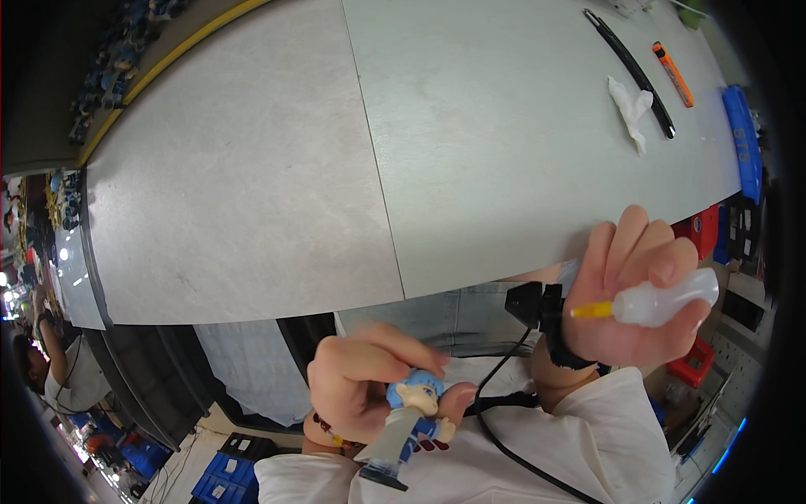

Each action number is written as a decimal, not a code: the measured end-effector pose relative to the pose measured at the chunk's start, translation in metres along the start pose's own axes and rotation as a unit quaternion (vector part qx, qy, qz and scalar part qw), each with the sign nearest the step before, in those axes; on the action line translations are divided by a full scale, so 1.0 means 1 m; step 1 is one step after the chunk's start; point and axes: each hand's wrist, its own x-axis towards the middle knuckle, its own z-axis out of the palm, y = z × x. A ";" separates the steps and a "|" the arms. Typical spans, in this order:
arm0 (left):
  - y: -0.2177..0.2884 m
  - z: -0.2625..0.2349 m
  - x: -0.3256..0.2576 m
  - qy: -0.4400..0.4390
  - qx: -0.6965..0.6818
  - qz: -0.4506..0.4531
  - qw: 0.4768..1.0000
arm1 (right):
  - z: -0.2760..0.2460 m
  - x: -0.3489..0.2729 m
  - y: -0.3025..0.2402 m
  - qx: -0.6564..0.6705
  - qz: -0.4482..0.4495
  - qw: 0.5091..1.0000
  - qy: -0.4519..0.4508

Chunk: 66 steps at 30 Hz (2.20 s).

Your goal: Applying glue or solvent to small plastic figurines at a factory workbench to assemble parts.

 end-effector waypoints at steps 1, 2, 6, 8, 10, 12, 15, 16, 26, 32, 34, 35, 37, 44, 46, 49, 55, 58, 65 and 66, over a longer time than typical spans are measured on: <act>0.000 -0.003 0.001 -0.037 0.007 -0.020 0.999 | 0.001 -0.002 -0.001 0.004 0.007 1.000 -0.009; 0.000 -0.004 0.001 -0.073 0.014 -0.040 0.996 | 0.002 -0.005 -0.001 0.009 0.009 1.000 0.000; -0.006 0.000 -0.005 -0.076 -0.016 0.000 0.997 | 0.005 -0.009 -0.003 0.043 0.023 0.999 -0.004; -0.005 0.006 -0.006 0.063 -0.061 -0.094 0.992 | 0.003 -0.010 -0.003 0.024 0.000 0.999 -0.042; 0.000 0.010 -0.004 0.080 -0.034 -0.103 0.991 | 0.006 -0.010 -0.004 0.018 -0.008 0.999 -0.047; -0.002 0.007 -0.001 0.099 -0.006 -0.112 0.989 | 0.008 -0.012 -0.002 0.013 -0.016 0.998 -0.053; -0.006 0.001 0.004 -0.041 -0.027 -0.037 0.998 | 0.009 -0.014 -0.002 -0.004 -0.031 0.998 -0.056; -0.004 0.002 0.002 -0.050 -0.055 -0.056 0.996 | 0.012 -0.014 -0.002 0.010 -0.016 0.998 -0.052; -0.013 0.002 -0.003 -0.136 -0.291 -0.094 0.942 | 0.012 -0.012 -0.002 0.039 -0.015 0.998 -0.049; -0.009 0.005 -0.002 -0.076 -0.239 -0.145 0.957 | 0.006 -0.011 -0.003 -0.046 -0.028 0.988 -0.146; -0.007 0.008 -0.003 -0.043 -0.218 -0.155 0.963 | 0.009 -0.014 -0.004 -0.068 -0.013 0.986 -0.150; -0.007 0.008 -0.003 -0.043 -0.218 -0.156 0.963 | 0.011 -0.015 -0.005 -0.091 0.001 0.984 -0.154; -0.006 0.009 -0.002 -0.044 -0.210 -0.148 0.965 | 0.014 -0.016 -0.005 -0.112 0.002 0.982 -0.152; -0.005 0.009 -0.001 -0.050 -0.192 -0.139 0.970 | 0.026 -0.017 0.009 -0.092 -0.033 0.991 -0.095; -0.005 0.007 0.000 -0.066 -0.183 -0.134 0.972 | 0.025 -0.017 0.009 -0.094 -0.030 0.990 -0.104; -0.005 0.009 -0.001 -0.066 -0.187 -0.122 0.973 | 0.023 -0.016 0.008 -0.100 -0.030 0.988 -0.117; -0.008 0.012 0.000 0.004 -0.164 -0.127 0.978 | 0.021 -0.018 0.012 -0.099 -0.039 0.986 -0.131; -0.007 0.012 0.000 -0.005 -0.164 -0.126 0.978 | 0.019 -0.017 0.011 -0.108 -0.050 0.983 -0.143; -0.005 0.005 0.000 -0.086 -0.153 -0.086 0.981 | 0.014 -0.011 0.000 -0.164 -0.044 0.956 -0.240; -0.005 0.005 0.000 -0.092 -0.137 -0.084 0.983 | 0.013 -0.011 -0.002 -0.167 -0.044 0.956 -0.239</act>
